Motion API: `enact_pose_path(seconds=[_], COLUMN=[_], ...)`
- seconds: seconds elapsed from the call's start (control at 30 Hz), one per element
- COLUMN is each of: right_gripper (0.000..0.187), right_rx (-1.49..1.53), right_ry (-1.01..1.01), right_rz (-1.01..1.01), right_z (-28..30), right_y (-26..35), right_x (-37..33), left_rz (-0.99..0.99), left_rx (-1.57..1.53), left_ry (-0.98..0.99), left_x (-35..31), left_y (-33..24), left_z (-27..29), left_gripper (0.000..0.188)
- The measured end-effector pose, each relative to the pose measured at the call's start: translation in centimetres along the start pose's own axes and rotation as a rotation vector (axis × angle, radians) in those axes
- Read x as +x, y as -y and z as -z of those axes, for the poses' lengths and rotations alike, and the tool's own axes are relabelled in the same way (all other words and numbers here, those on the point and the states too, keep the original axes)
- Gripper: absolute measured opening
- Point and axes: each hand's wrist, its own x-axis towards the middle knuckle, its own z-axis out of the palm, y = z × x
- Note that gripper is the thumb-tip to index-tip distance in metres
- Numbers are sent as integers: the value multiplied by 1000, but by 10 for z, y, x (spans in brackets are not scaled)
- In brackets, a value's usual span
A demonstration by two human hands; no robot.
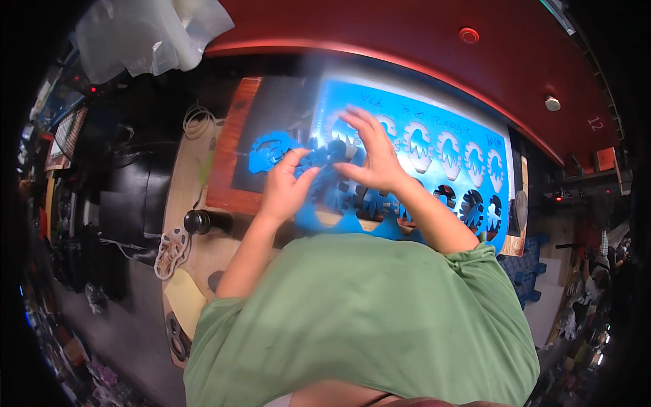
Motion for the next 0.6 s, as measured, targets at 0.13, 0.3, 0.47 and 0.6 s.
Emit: enact_pose_path(seconds=[0.13, 0.3, 0.47, 0.6], right_gripper=[57, 38, 43, 41], right_rx=[-170, -26, 123, 253], right_ry=[147, 88, 140, 122], right_rz=[163, 93, -234, -306], right_z=[14, 9, -17, -29], right_y=[-9, -29, -47, -47], right_x=[28, 32, 20, 17], left_rz=[-210, -407, -108, -43], left_rx=[230, 207, 404, 182], left_ry=[-22, -180, -171, -268], left_x=[15, 45, 55, 51], left_y=[-11, 15, 38, 32], left_z=[3, -11, -19, -25], left_gripper=[26, 23, 37, 38])
